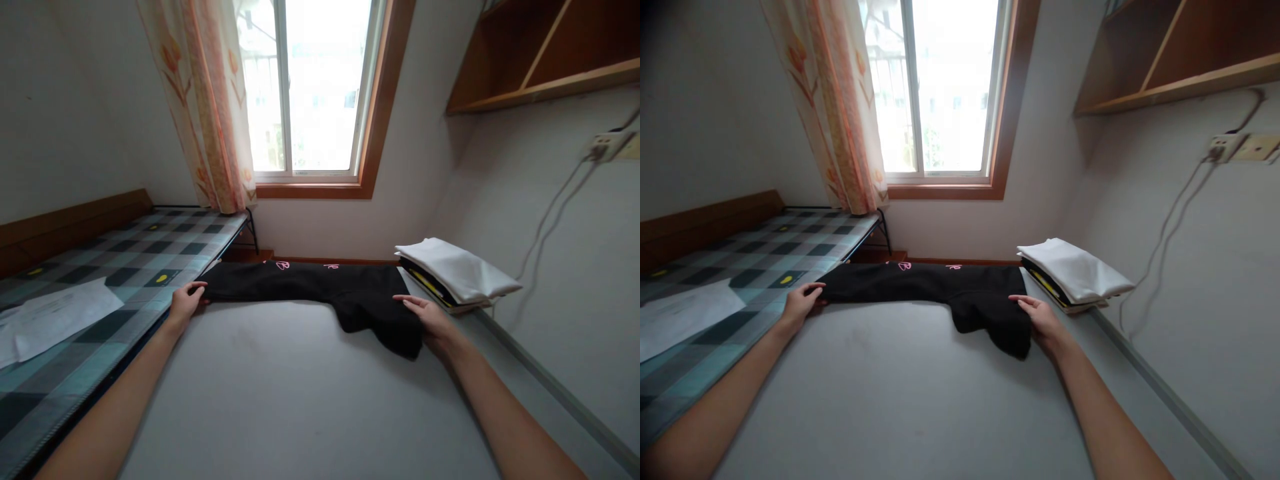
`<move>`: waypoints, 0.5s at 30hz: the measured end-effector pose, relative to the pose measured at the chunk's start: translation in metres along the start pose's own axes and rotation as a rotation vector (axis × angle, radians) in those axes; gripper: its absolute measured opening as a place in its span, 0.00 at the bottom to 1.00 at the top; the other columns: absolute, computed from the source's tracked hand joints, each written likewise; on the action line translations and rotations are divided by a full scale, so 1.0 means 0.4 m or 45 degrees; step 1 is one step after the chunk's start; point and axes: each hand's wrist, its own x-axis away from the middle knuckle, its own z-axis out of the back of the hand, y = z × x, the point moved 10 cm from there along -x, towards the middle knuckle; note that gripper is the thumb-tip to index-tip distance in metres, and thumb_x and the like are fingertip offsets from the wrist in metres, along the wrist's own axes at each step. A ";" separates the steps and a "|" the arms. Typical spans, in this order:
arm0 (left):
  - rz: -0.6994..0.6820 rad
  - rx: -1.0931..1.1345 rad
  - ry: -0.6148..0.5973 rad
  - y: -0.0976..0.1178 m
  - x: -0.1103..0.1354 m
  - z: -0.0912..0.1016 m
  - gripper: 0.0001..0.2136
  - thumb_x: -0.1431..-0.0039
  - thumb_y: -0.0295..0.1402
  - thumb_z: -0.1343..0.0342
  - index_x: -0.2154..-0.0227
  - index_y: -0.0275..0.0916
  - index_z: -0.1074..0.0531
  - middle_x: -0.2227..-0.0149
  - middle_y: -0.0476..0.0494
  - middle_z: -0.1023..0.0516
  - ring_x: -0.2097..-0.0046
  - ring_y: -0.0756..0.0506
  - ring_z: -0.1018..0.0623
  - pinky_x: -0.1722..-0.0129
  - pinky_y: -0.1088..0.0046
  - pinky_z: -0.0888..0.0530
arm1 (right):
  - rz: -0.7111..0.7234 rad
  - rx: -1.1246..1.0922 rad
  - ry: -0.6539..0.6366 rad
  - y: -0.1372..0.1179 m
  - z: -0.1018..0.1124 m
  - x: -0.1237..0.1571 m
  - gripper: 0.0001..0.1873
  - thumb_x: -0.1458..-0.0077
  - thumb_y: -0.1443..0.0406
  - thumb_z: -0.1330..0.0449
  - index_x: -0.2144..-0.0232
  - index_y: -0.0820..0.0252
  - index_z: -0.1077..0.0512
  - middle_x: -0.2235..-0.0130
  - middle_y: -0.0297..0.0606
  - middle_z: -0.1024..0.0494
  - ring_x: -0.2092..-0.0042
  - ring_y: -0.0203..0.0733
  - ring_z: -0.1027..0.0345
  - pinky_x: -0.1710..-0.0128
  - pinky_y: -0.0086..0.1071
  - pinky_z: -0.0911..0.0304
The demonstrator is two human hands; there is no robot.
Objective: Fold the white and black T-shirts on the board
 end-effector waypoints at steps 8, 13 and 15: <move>0.054 0.031 0.011 -0.010 -0.002 -0.005 0.12 0.53 0.28 0.41 0.63 0.33 0.24 0.73 0.44 0.24 0.78 0.49 0.24 0.79 0.74 0.24 | -0.066 0.135 -0.167 -0.020 -0.082 0.062 0.19 0.57 0.59 0.30 0.60 0.56 0.23 0.63 0.39 0.19 0.67 0.41 0.25 0.71 0.29 0.29; -0.175 0.310 0.229 0.048 -0.009 0.043 0.10 0.55 0.31 0.42 0.68 0.36 0.26 0.67 0.46 0.24 0.68 0.48 0.23 0.68 0.70 0.21 | -0.011 0.255 -0.314 -0.058 -0.089 0.080 0.28 0.60 0.56 0.29 0.55 0.57 0.23 0.64 0.38 0.19 0.70 0.38 0.27 0.73 0.28 0.33; -0.194 0.370 0.285 0.056 -0.012 0.060 0.10 0.56 0.32 0.43 0.67 0.37 0.27 0.67 0.47 0.25 0.68 0.48 0.24 0.67 0.69 0.21 | 0.059 0.206 -0.191 -0.084 -0.046 0.068 0.26 0.60 0.54 0.30 0.57 0.56 0.22 0.66 0.37 0.19 0.72 0.36 0.29 0.75 0.26 0.35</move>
